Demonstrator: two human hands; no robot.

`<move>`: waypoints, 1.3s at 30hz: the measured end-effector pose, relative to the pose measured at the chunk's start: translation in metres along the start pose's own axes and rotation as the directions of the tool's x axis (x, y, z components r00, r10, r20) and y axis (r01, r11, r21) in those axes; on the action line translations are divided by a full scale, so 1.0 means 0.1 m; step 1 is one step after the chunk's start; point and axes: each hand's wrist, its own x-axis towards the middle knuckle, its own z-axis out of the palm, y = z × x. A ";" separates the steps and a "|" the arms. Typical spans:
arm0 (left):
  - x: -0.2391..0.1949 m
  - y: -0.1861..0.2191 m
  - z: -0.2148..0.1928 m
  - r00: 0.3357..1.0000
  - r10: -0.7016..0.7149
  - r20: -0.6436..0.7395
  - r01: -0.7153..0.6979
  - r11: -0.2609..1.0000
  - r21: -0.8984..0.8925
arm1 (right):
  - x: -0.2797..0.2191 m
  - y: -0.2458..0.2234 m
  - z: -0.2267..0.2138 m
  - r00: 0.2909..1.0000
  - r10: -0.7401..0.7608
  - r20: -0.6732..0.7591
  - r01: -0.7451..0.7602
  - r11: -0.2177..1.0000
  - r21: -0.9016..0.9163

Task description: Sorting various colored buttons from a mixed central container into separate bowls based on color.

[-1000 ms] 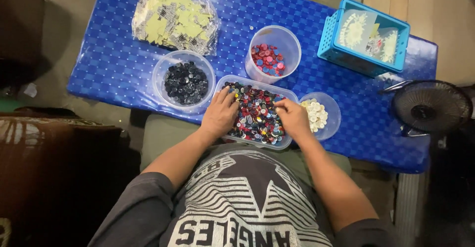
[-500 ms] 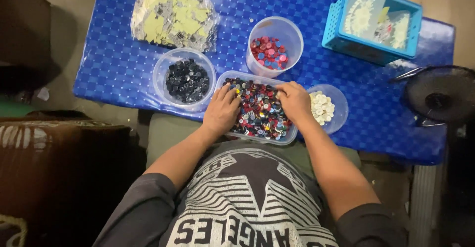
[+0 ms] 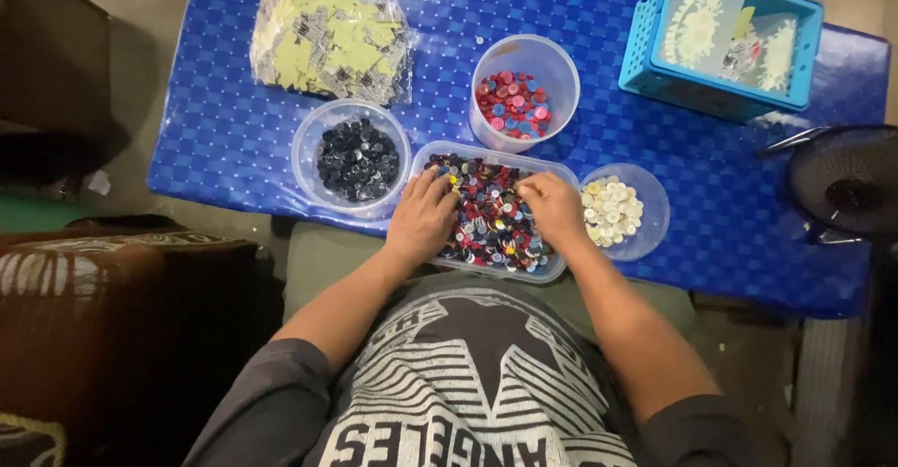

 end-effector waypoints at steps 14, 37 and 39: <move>0.07 0.05 -0.10 0.996 0.059 -0.071 -0.059 0.998 0.005 | 0.48 -0.79 -1.06 0.925 -0.189 -0.328 0.179 0.982 -0.061; -0.04 -0.06 0.18 0.992 0.007 0.128 -0.010 1.000 0.018 | -0.55 0.19 0.21 0.890 -0.316 -0.330 0.134 0.872 -0.472; -0.09 -0.09 0.28 0.995 -0.078 0.061 0.081 0.996 -0.047 | -0.56 0.17 0.21 0.892 -0.309 -0.330 0.134 0.878 -0.460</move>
